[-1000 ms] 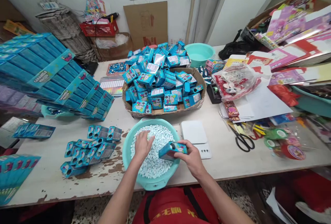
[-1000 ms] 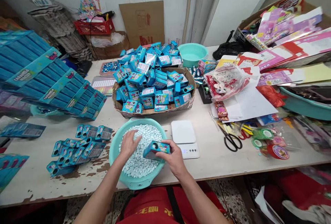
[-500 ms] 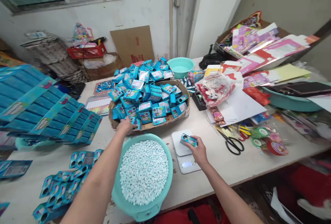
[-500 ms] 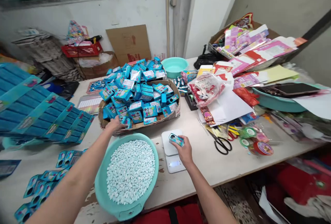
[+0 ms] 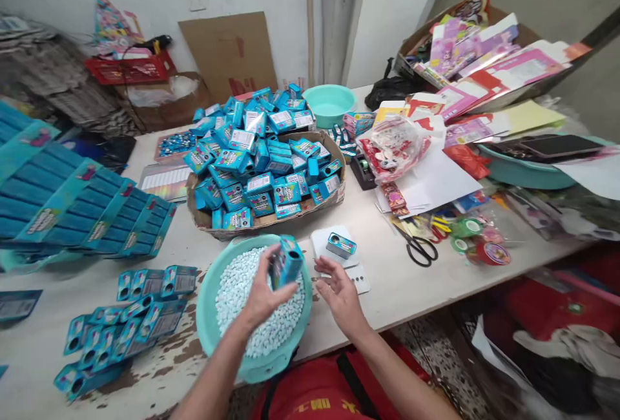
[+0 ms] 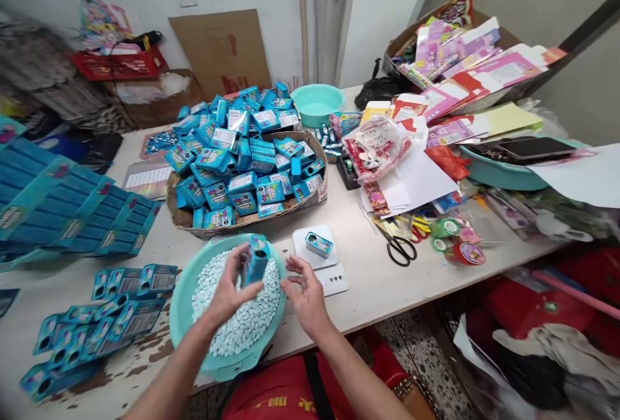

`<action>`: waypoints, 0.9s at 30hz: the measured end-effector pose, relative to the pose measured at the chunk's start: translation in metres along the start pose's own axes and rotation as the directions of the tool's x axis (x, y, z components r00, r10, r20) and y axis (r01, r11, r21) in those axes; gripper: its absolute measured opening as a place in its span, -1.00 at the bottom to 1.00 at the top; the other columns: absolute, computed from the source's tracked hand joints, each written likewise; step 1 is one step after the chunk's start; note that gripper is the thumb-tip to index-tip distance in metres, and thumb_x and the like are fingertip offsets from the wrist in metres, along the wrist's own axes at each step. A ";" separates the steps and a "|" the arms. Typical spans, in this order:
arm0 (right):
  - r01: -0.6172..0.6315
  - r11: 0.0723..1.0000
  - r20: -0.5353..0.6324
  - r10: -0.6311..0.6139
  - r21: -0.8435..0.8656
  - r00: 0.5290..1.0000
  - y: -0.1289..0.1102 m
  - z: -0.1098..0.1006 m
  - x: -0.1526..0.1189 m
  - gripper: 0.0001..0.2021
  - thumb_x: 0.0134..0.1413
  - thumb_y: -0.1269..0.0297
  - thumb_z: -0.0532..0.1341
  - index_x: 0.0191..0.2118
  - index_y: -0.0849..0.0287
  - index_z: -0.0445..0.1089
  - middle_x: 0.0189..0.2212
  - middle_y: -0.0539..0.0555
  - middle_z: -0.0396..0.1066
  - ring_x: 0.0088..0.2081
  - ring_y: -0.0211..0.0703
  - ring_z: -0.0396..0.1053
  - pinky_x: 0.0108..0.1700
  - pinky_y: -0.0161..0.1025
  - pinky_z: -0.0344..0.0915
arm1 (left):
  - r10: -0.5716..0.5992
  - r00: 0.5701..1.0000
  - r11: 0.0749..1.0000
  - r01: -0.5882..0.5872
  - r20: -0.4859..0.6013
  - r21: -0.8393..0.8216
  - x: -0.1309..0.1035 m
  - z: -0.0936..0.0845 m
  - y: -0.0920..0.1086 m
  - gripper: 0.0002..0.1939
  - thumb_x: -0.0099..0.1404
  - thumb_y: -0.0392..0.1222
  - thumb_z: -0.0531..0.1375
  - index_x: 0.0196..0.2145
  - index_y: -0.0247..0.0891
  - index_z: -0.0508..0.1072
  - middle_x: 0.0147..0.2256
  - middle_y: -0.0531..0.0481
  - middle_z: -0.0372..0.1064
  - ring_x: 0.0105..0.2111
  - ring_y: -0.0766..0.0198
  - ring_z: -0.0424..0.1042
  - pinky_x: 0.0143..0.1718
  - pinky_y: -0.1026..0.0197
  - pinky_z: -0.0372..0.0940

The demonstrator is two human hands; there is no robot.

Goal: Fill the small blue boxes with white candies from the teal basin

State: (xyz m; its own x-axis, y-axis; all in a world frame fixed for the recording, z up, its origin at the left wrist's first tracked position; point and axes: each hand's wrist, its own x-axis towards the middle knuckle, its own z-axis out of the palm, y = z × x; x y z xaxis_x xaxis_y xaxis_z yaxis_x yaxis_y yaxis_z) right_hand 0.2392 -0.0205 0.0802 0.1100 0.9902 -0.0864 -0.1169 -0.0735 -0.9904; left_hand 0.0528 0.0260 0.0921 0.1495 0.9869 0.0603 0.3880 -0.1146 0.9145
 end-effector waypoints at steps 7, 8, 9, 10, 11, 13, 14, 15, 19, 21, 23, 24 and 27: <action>-0.106 0.987 0.249 0.073 0.124 0.966 -0.005 0.032 -0.012 -0.35 -0.14 0.03 0.36 0.09 0.08 0.21 0.03 0.14 0.34 0.05 0.02 0.29 0.11 -0.04 0.19 | 0.136 0.954 0.989 -0.116 -0.266 0.088 -0.064 0.047 -0.005 -0.31 0.01 -0.19 0.27 0.11 -0.19 0.16 0.09 -0.20 0.16 0.13 -0.02 0.15 0.13 -0.15 0.06; -0.130 0.977 0.264 0.083 0.167 0.961 -0.002 0.031 -0.014 -0.32 -0.15 -0.01 0.36 0.10 0.07 0.20 0.05 0.14 0.32 0.07 0.03 0.28 0.12 -0.04 0.18 | 0.119 0.967 0.992 -0.110 -0.226 0.054 -0.066 0.043 -0.003 -0.31 0.00 -0.19 0.28 0.10 -0.19 0.19 0.09 -0.19 0.16 0.13 -0.02 0.14 0.14 -0.15 0.05; -0.153 0.964 0.276 0.089 0.220 0.957 0.000 0.029 -0.015 -0.28 -0.18 -0.07 0.35 0.12 0.05 0.18 0.07 0.14 0.29 0.09 0.03 0.25 0.13 -0.04 0.16 | 0.072 0.987 0.997 -0.076 -0.147 -0.020 -0.068 0.038 0.000 -0.31 -0.02 -0.18 0.29 0.09 -0.18 0.21 0.09 -0.18 0.17 0.13 -0.03 0.15 0.14 -0.13 0.05; -0.178 0.945 0.290 0.095 0.274 0.952 0.003 0.027 -0.016 -0.23 -0.22 -0.13 0.35 0.13 0.04 0.16 0.10 0.15 0.26 0.11 0.04 0.23 0.14 -0.05 0.15 | 0.004 0.999 0.992 -0.009 -0.038 -0.128 -0.069 0.032 0.003 -0.31 -0.03 -0.16 0.30 0.09 -0.18 0.23 0.09 -0.17 0.20 0.12 -0.04 0.17 0.12 -0.11 0.08; -0.208 0.924 0.307 0.106 0.320 0.946 0.005 0.025 -0.016 -0.17 -0.29 -0.17 0.36 0.14 0.03 0.15 0.12 0.15 0.25 0.12 0.06 0.22 0.13 -0.05 0.15 | -0.073 0.994 0.961 0.092 0.083 -0.260 -0.070 0.026 0.007 -0.31 -0.03 -0.13 0.30 0.09 -0.18 0.25 0.07 -0.16 0.23 0.09 -0.05 0.20 0.09 -0.08 0.12; -0.287 0.886 0.346 0.157 0.365 0.925 0.008 0.022 -0.017 -0.07 -0.43 -0.18 0.40 0.15 0.03 0.15 0.07 0.15 0.29 0.08 0.07 0.27 0.09 -0.05 0.20 | -0.200 0.931 0.791 0.338 0.306 -0.511 -0.072 0.016 0.012 -0.34 0.01 -0.02 0.26 0.08 -0.21 0.29 -0.01 -0.16 0.33 -0.02 -0.04 0.31 -0.02 -0.02 0.23; -0.331 0.872 0.359 0.198 0.361 0.912 0.009 0.021 -0.017 -0.06 -0.47 -0.16 0.43 0.13 0.04 0.17 0.00 0.14 0.36 0.02 0.06 0.32 0.04 -0.06 0.23 | -0.239 0.892 0.681 0.436 0.384 -0.588 -0.072 0.013 0.013 -0.38 0.05 0.04 0.23 0.06 -0.24 0.32 -0.08 -0.17 0.38 -0.09 -0.03 0.36 -0.10 0.00 0.27; -0.369 0.863 0.356 0.243 0.346 0.902 0.010 0.020 -0.018 -0.09 -0.48 -0.12 0.44 0.09 0.06 0.21 -0.09 0.12 0.42 -0.06 0.03 0.37 -0.02 -0.07 0.28 | -0.271 0.861 0.602 0.501 0.431 -0.622 -0.072 0.009 0.011 -0.43 0.08 0.08 0.19 -0.01 -0.27 0.38 -0.17 -0.17 0.42 -0.17 -0.01 0.40 -0.16 0.02 0.30; -0.440 0.877 0.261 0.386 0.193 0.885 0.010 0.023 -0.034 -0.39 -0.49 0.07 0.49 -0.19 0.12 0.36 -0.42 -0.05 0.45 -0.36 -0.14 0.42 -0.24 -0.20 0.34 | -0.396 0.885 0.814 0.461 0.244 -0.354 -0.065 -0.006 -0.019 -0.61 0.11 0.14 0.14 -0.41 -0.26 0.51 -0.39 -0.15 0.44 -0.28 0.02 0.42 -0.19 0.04 0.30; -0.469 0.875 0.273 0.425 0.120 0.863 0.010 0.026 -0.046 -0.43 -0.53 0.16 0.50 -0.25 0.12 0.35 -0.45 -0.09 0.43 -0.40 -0.18 0.41 -0.28 -0.23 0.34 | -0.372 0.926 0.928 0.372 -0.059 -0.016 -0.061 -0.016 -0.042 -0.65 0.12 0.11 0.13 -0.37 -0.21 0.51 -0.25 -0.16 0.45 -0.09 -0.04 0.35 0.01 -0.02 0.18; -0.505 0.860 0.314 0.461 0.073 0.830 0.009 0.028 -0.057 -0.43 -0.55 0.21 0.50 -0.26 0.12 0.33 -0.45 -0.11 0.43 -0.41 -0.18 0.41 -0.29 -0.24 0.33 | -0.335 0.905 0.859 0.408 -0.262 0.310 -0.060 -0.024 -0.064 -0.60 0.16 0.06 0.10 -0.15 -0.22 0.46 0.00 -0.21 0.33 0.12 -0.07 0.15 0.15 -0.08 -0.01; -0.516 0.855 0.329 0.474 0.049 0.817 0.009 0.030 -0.062 -0.43 -0.55 0.21 0.49 -0.27 0.12 0.32 -0.46 -0.11 0.43 -0.41 -0.18 0.41 -0.30 -0.25 0.33 | -0.346 0.889 0.782 0.451 -0.302 0.431 -0.062 -0.026 -0.074 -0.54 0.18 0.04 0.08 -0.04 -0.26 0.40 0.09 -0.25 0.23 0.18 -0.09 0.06 0.17 -0.11 -0.08; -0.515 0.857 0.346 0.486 -0.008 0.803 0.009 0.030 -0.069 -0.49 -0.48 0.22 0.47 -0.28 0.14 0.31 -0.47 -0.11 0.42 -0.41 -0.19 0.39 -0.32 -0.26 0.31 | -0.445 0.838 0.585 0.539 -0.315 0.606 -0.069 -0.019 -0.088 -0.41 0.23 0.07 0.01 0.12 -0.35 0.24 0.19 -0.35 0.04 0.20 -0.17 -0.03 0.16 -0.18 -0.13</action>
State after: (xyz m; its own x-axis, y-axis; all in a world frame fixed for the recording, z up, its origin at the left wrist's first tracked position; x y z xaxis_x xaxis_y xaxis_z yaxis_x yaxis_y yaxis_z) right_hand 0.2004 -0.0859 0.0808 -0.3098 0.8005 -0.5131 -0.1493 -0.5739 -0.8052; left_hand -0.0088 -0.0302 0.0144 -0.3342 0.9140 -0.2301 0.8590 0.3958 0.3248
